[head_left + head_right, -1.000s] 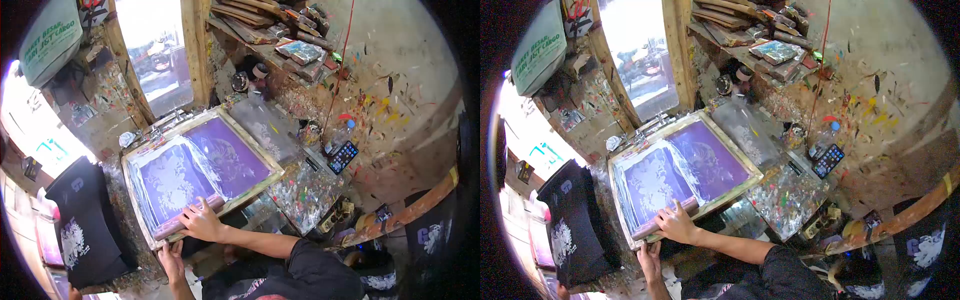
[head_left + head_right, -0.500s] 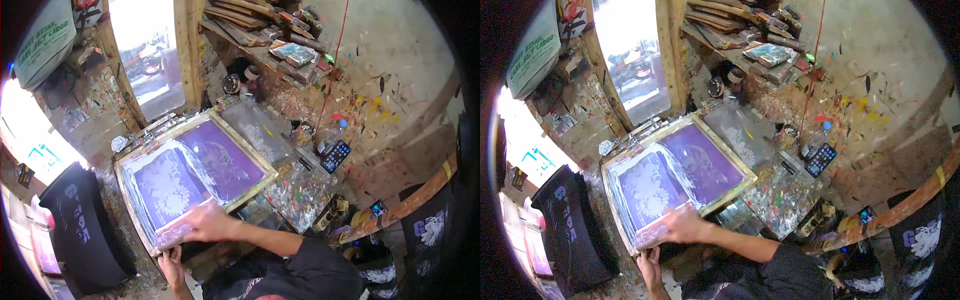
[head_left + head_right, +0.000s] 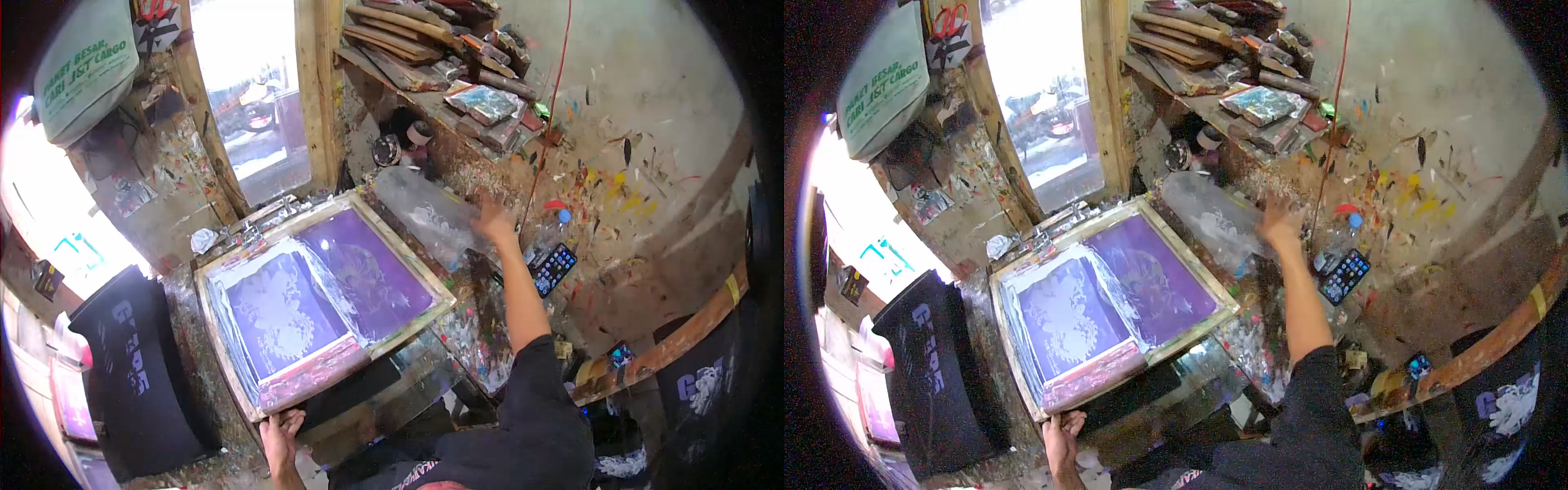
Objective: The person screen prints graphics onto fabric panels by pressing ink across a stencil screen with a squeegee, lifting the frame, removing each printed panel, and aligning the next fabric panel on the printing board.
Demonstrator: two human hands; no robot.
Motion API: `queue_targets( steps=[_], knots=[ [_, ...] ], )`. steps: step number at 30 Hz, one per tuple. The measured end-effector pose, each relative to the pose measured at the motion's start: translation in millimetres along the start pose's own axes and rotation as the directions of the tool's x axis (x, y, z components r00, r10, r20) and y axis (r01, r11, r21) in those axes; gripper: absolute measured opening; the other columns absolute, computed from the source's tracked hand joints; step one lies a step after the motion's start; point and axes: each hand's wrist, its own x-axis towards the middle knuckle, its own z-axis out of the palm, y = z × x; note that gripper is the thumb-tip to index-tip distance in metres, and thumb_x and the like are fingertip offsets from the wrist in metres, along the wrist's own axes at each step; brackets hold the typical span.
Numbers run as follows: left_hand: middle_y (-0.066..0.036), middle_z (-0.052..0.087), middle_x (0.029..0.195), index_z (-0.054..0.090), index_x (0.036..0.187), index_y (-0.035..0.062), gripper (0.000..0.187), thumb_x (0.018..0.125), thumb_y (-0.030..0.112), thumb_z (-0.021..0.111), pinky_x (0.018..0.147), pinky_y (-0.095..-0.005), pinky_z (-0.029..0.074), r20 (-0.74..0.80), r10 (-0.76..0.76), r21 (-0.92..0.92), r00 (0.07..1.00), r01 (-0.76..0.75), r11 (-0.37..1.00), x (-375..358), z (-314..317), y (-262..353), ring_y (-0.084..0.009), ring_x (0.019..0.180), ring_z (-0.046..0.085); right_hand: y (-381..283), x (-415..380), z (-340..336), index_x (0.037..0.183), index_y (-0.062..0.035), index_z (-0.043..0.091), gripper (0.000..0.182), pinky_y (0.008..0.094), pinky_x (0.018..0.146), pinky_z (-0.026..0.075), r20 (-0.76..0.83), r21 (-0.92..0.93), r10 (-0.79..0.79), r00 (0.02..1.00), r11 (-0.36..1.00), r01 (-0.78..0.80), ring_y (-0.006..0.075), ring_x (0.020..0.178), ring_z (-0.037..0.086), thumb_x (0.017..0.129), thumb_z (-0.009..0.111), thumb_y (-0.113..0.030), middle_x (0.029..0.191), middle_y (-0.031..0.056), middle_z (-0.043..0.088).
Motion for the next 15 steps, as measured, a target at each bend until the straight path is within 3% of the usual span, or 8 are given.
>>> queue_targets(
  steps=[1,4,5,6,9,11,13,15],
  knots=[
    [-0.025,0.068,0.093,0.048,0.112,-0.0073,0.036,0.107,0.029,0.05,0.074,-0.0439,0.062,-0.011,-0.004,-0.003,1.0,0.004,1.0,1,-1,3,-0.0344,0.085,0.073,-15,0,-10,0.141,-0.006,0.049,0.065,0.0524,0.093,0.051,-0.265,-0.234,-0.085,0.961,0.972,0.021,0.0371,0.107,0.067,0.086,0.071,-0.035,0.118,0.0248,0.067],
    [-0.021,0.065,0.078,0.048,0.107,-0.0087,0.047,0.106,0.038,0.052,0.053,-0.0341,0.059,-0.05,-0.078,0.197,0.996,0.087,0.977,-3,-3,9,-0.0264,0.059,0.068,-127,-69,-66,0.123,-0.0024,0.062,0.046,0.0496,0.096,0.047,-0.183,0.419,-0.211,0.96,0.867,0.27,0.0382,0.115,0.061,0.092,0.067,-0.036,0.121,0.0211,0.065],
    [-0.019,0.066,0.077,0.048,0.106,-0.0087,0.048,0.105,0.039,0.053,0.052,-0.0329,0.057,-0.065,-0.079,0.228,0.995,0.092,0.969,-4,-3,10,-0.0227,0.055,0.065,-161,-103,-66,0.118,-0.0025,0.063,0.046,0.0496,0.095,0.048,-0.234,0.48,-0.463,0.855,0.71,0.516,0.0363,0.11,0.062,0.092,0.068,-0.04,0.116,0.0189,0.065],
    [-0.015,0.065,0.074,0.048,0.11,-0.006,0.043,0.105,0.036,0.052,0.05,-0.0319,0.055,0.013,-0.144,0.271,0.989,0.135,0.953,-1,-10,10,-0.0196,0.053,0.062,-198,-144,-61,0.119,-0.0043,0.063,0.052,0.0496,0.097,0.048,-0.229,0.657,-0.63,0.742,0.462,0.596,0.037,0.109,0.062,0.089,0.071,-0.046,0.114,0.018,0.063],
    [-0.012,0.065,0.072,0.045,0.117,-0.0009,0.039,0.106,0.036,0.05,0.049,-0.0319,0.055,-0.04,-0.247,0.404,0.968,0.242,0.882,-16,-7,28,-0.0217,0.054,0.066,-274,-234,-68,0.122,-0.0019,0.06,0.065,0.0479,0.096,0.05,-0.213,0.699,-0.906,0.367,0.121,0.705,0.0359,0.109,0.063,0.082,0.076,-0.05,0.112,0.0209,0.062],
    [-0.011,0.065,0.071,0.051,0.113,-0.0001,0.033,0.105,0.031,0.055,0.045,-0.0317,0.053,0.057,-0.312,0.593,0.948,0.219,0.775,-27,-7,55,-0.0207,0.055,0.067,-301,-235,-58,0.117,-0.0027,0.06,0.054,0.0453,0.086,0.054,0.05,0.679,-0.957,0.287,0.243,0.693,0.0336,0.098,0.068,0.084,0.076,-0.042,0.106,0.0183,0.065],
    [-0.011,0.067,0.075,0.052,0.109,-0.002,0.032,0.099,0.025,0.066,0.052,-0.0299,0.053,0.04,-0.031,0.692,0.999,-0.005,0.722,-36,-13,66,-0.0194,0.058,0.066,-311,-224,-55,0.101,-0.0034,0.061,0.032,0.0456,0.066,0.056,-0.05,0.676,-0.922,0.384,0.252,0.693,0.033,0.076,0.071,0.087,0.074,-0.03,0.087,0.0146,0.068],
    [-0.02,0.07,0.103,0.049,0.128,-0.0039,0.062,0.083,0.023,0.082,0.077,-0.0354,0.058,0.043,0.401,0.9,0.915,-0.21,0.383,-29,-22,74,-0.0285,0.09,0.072,-329,-209,-43,0.097,-0.0042,0.061,0.031,0.05,0.069,0.052,-0.092,0.692,-0.89,0.446,0.265,0.671,0.0386,0.076,0.067,0.086,0.074,-0.031,0.083,0.0174,0.068]
  ],
)
